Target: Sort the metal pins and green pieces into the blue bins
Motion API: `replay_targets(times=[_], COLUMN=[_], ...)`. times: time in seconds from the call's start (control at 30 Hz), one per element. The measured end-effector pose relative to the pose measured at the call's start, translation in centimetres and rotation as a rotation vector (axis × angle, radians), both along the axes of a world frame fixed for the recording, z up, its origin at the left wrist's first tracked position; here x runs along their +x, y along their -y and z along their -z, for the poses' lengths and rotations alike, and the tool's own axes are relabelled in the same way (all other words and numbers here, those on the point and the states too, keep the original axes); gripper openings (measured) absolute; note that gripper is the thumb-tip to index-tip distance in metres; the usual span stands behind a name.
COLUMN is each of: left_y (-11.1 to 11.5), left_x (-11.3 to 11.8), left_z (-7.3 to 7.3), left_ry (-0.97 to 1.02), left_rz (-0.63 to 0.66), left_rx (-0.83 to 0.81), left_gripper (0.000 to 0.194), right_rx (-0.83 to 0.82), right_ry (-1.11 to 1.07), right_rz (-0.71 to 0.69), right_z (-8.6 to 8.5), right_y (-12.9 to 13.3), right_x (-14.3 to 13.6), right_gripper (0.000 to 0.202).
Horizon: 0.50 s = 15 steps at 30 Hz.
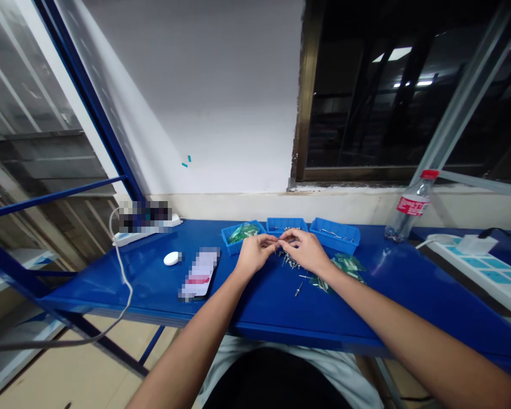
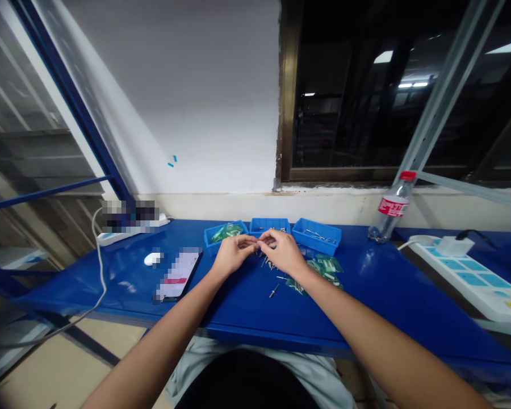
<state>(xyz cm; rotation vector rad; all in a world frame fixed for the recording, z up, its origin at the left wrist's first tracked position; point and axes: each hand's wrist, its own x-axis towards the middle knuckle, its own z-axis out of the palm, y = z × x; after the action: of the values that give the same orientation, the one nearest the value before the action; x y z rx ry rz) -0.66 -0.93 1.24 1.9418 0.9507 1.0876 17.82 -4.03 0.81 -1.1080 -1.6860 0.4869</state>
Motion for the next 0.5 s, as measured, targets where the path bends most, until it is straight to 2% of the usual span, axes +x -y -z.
replay_targets(times=[0.2, 0.33, 0.43, 0.5], left_y=[-0.45, -0.56, -0.24, -0.01], left_x=[0.27, 0.31, 0.23, 0.16], left_z=[0.68, 0.82, 0.53, 0.31], left_ry=[0.109, 0.17, 0.113, 0.069], left_rz=[0.035, 0.083, 0.06, 0.049], left_rx=[0.008, -0.037, -0.057, -0.078], left_gripper=[0.024, 0.029, 0.031, 0.037], right_rx=[-0.043, 0.024, 0.121, 0.152], right_ry=[-0.082, 0.057, 0.193, 0.208], right_rz=[-0.001, 0.029, 0.071, 0.078], right_z=[0.44, 0.06, -0.11, -0.06], right_y=[-0.45, -0.16, -0.03, -0.1], right_x=[0.02, 0.06, 0.19, 0.3], right_gripper=[0.015, 0.023, 0.021, 0.02])
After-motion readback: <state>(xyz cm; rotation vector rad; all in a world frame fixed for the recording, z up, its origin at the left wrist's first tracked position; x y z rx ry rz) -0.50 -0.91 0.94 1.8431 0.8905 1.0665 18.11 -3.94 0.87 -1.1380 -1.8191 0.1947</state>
